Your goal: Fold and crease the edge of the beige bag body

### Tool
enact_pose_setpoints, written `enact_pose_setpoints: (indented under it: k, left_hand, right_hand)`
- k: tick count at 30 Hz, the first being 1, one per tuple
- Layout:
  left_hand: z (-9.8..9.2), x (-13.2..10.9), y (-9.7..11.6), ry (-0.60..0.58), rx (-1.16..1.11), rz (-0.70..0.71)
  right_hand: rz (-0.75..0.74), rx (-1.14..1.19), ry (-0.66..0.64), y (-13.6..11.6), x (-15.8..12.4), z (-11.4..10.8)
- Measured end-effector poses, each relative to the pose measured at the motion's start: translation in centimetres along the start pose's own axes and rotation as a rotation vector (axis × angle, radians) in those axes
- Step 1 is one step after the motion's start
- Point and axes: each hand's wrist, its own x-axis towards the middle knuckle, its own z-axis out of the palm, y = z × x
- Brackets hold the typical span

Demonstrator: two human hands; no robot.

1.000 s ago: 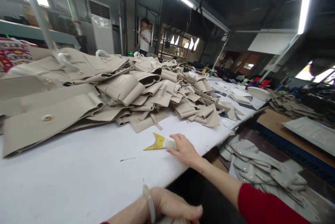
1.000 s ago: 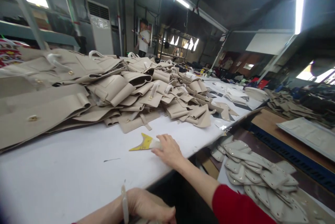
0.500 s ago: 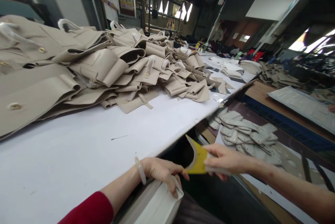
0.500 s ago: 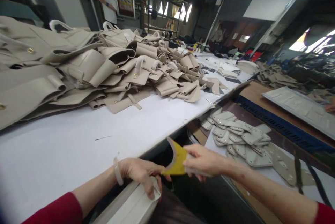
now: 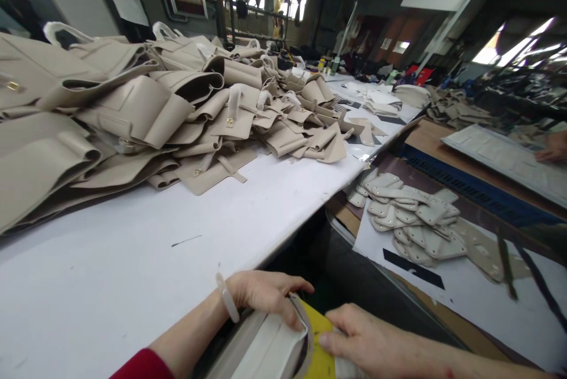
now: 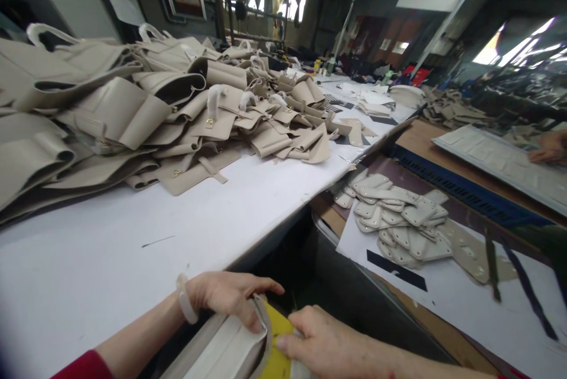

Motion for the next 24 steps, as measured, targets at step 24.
enact_pose_setpoints:
  k: [24]
  left_hand:
    - [0.9,0.7,-1.5,0.097,-0.284,0.036]
  right_hand:
    - [-0.339,0.261,-0.006,0.8,3.2,4.0]
